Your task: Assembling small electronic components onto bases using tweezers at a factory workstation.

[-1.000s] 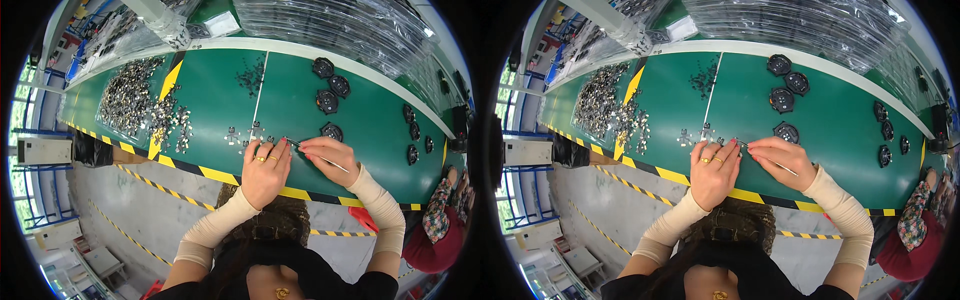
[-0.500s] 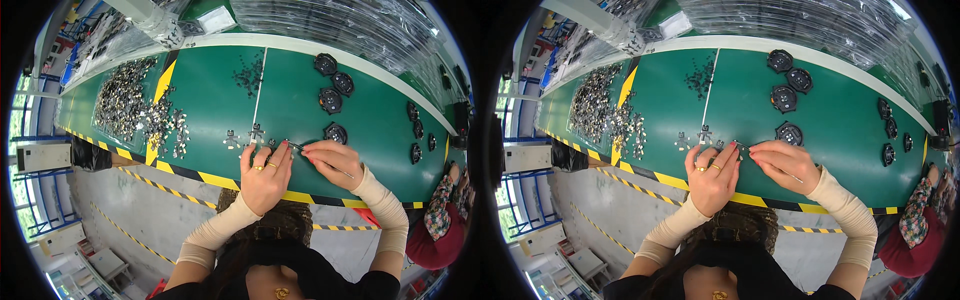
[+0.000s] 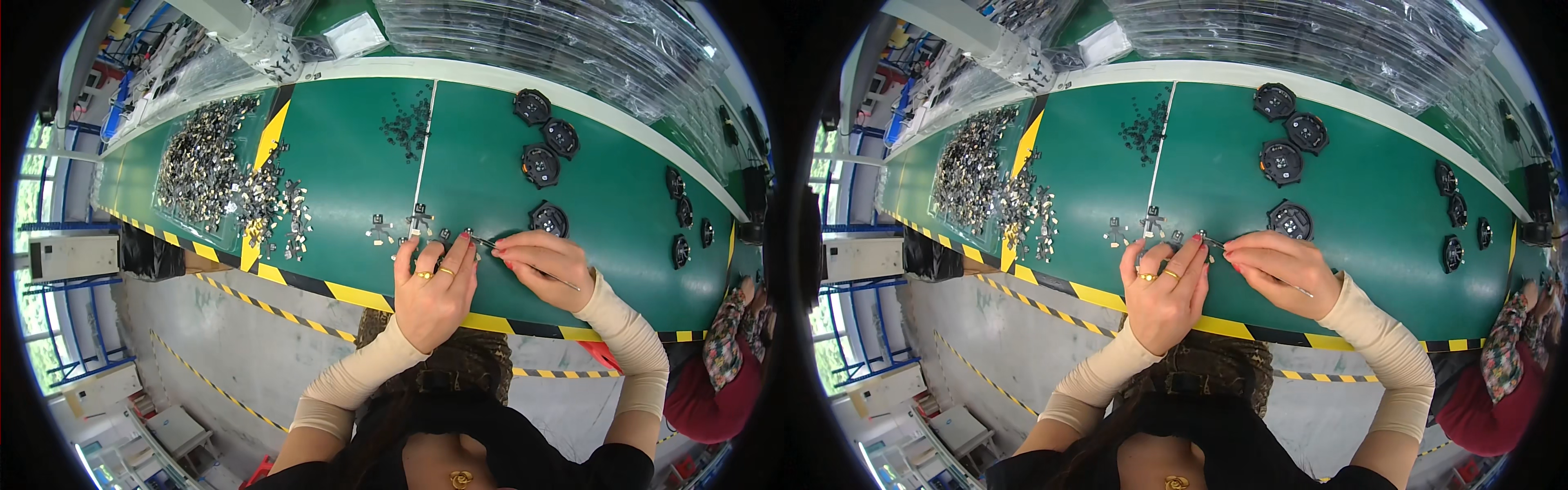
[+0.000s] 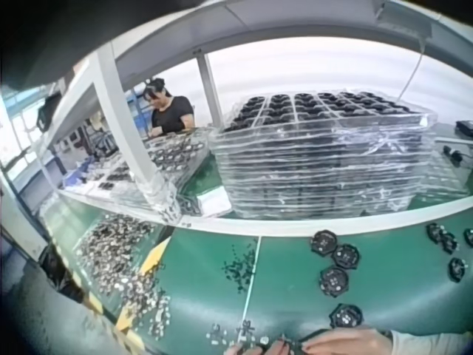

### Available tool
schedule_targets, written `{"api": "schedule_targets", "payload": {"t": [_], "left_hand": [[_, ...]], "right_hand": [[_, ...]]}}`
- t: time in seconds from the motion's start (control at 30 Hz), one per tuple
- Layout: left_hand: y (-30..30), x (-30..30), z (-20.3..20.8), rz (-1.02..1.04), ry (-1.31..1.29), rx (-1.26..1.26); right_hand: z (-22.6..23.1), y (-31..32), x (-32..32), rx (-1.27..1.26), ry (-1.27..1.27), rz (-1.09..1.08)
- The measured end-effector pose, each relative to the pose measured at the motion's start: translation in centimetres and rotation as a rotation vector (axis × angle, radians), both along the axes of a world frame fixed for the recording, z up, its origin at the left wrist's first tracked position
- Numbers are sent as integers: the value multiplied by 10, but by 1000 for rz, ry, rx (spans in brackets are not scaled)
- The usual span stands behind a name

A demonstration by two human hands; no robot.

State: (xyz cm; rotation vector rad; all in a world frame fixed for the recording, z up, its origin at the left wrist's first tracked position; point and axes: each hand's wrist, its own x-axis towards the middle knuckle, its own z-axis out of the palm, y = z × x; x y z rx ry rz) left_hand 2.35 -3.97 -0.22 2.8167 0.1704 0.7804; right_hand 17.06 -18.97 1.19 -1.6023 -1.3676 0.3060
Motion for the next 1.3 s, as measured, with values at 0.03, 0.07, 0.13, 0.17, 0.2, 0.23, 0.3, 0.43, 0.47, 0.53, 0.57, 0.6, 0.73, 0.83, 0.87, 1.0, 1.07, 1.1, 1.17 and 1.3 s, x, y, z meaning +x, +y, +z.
{"api": "schedule_targets", "payload": {"t": [0.03,0.07,0.13,0.17,0.2,0.23,0.3,0.43,0.47,0.53,0.57,0.6,0.73,0.83,0.87,1.0,1.07,1.1,1.17,1.3], "left_hand": [[0,0,0,0,1,0],[0,0,-1,-1,1,1],[-1,0,-1,6,-12,4],[0,0,-1,6,-14,4],[0,0,-1,9,-11,1],[0,0,-1,13,-8,-2],[-1,0,0,24,-7,-19],[-1,1,2,14,-5,-31],[0,1,2,17,-4,-30],[1,-1,2,11,-3,-41],[1,-1,1,11,-4,-41],[1,-1,0,9,-12,-44],[1,0,0,-3,-20,-69],[2,1,0,-16,-53,-83],[1,0,1,-27,-106,-93],[-3,-10,8,-101,-218,-83],[-12,-5,8,-257,-155,-183],[-20,8,16,-305,-124,-217],[-24,35,35,-369,-76,-84],[-30,46,10,-433,50,-42]], "right_hand": [[-1,0,0,2,-1,0],[-2,0,0,8,-15,-11],[-2,0,0,15,-28,-23],[-1,0,1,13,-15,-15],[0,-1,2,10,-2,-7],[2,-1,3,10,-4,-6],[4,-2,6,45,-119,28],[1,-10,9,49,-435,135],[2,-10,9,51,-434,137],[7,-9,11,-28,-546,264],[8,-8,11,-29,-547,265],[9,-8,11,-37,-591,292],[6,-6,10,-1,-718,298],[3,-9,11,9,-766,291],[3,-11,12,8,-772,287],[8,-19,13,148,-392,1],[21,-25,12,141,-303,-229],[12,-27,8,278,104,-335],[14,-35,10,303,376,-505],[1,-53,-4,357,881,-606]]}}
